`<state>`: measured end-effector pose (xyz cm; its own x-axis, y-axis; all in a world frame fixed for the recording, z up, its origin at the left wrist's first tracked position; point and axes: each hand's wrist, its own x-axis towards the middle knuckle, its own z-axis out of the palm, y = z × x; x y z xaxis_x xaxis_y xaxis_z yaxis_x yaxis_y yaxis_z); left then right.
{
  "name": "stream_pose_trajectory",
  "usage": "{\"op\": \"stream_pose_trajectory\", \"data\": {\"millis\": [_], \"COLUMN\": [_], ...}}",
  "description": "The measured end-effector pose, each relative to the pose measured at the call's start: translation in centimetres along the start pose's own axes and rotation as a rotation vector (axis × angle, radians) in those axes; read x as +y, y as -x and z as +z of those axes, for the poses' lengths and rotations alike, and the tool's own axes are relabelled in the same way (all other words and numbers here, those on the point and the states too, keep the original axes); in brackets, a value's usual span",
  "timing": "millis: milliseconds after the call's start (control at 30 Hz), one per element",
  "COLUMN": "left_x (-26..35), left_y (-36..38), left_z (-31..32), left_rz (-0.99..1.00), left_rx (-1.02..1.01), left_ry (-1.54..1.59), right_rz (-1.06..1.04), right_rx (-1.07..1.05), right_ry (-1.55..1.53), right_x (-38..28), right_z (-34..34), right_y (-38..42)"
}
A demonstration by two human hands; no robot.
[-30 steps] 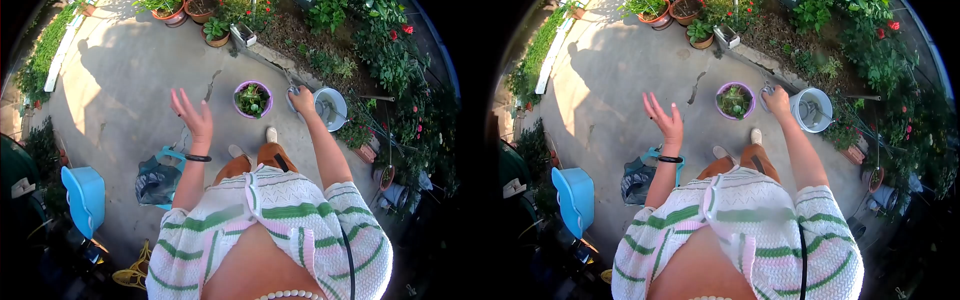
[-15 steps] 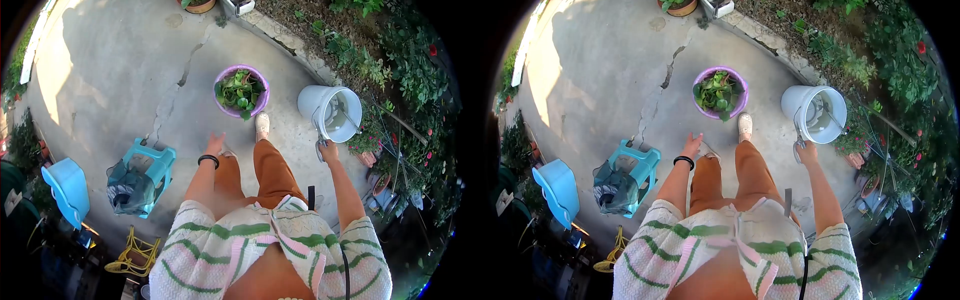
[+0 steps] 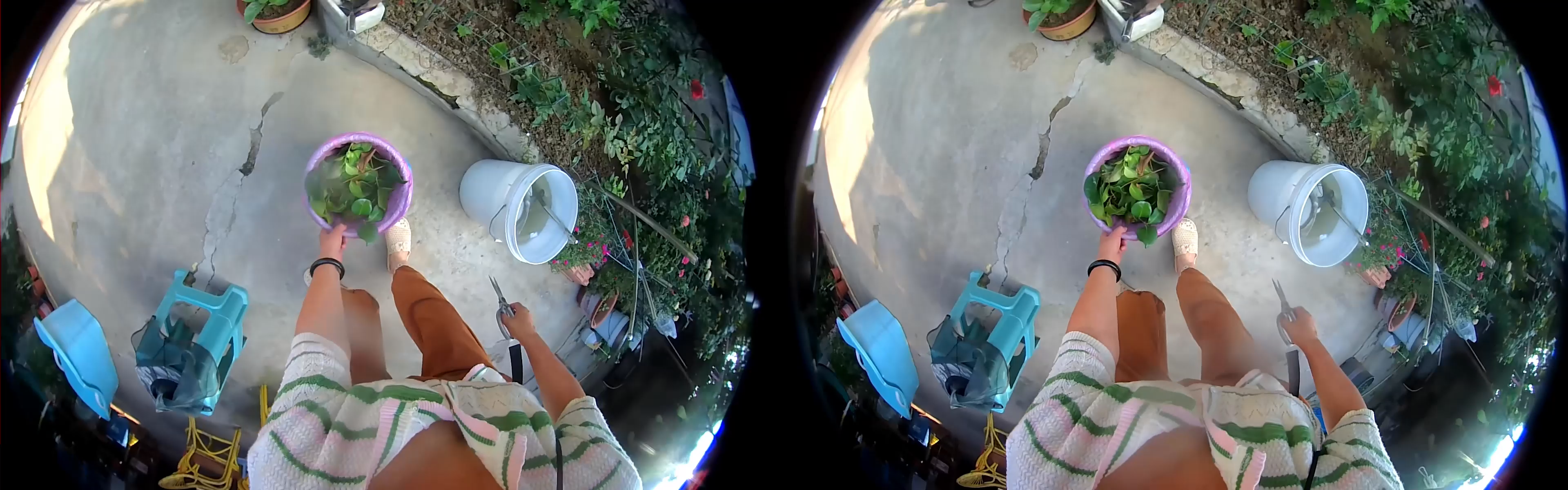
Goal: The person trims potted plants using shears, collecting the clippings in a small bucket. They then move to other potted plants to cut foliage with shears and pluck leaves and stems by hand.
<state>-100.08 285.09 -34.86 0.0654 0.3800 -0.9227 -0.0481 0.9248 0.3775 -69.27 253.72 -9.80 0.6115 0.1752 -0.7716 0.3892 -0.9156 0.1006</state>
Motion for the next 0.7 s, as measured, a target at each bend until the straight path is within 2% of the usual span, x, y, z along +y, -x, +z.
{"op": "stream_pose_trajectory", "data": {"millis": [167,300,500,567,667,700], "left_x": [0.5,1.5,5.3,7.4,9.7,10.3], "left_y": [1.5,6.6,16.1,20.0,24.6,25.8], "left_z": [-1.3,-5.2,-12.7,-15.2,-19.8,-21.3], "left_rz": [-0.035,-0.088,-0.134,-0.090,-0.021,0.005], "left_rx": [0.031,-0.040,0.094,0.103,0.167,0.193], "left_ry": [0.053,0.216,0.329,0.356,0.339,0.343], "right_rz": [0.009,-0.015,-0.027,-0.031,-0.148,-0.133], "right_rx": [0.097,0.099,0.143,0.162,0.268,0.240], "right_ry": [-0.020,-0.070,-0.089,-0.170,-0.135,-0.155], "right_x": [-0.9,-2.6,-5.9,-8.5,-8.2,-9.4], "right_z": [-1.3,-2.4,-4.0,-6.6,-6.7,-7.8], "right_y": [1.7,3.9,7.4,10.7,10.9,12.1]}}
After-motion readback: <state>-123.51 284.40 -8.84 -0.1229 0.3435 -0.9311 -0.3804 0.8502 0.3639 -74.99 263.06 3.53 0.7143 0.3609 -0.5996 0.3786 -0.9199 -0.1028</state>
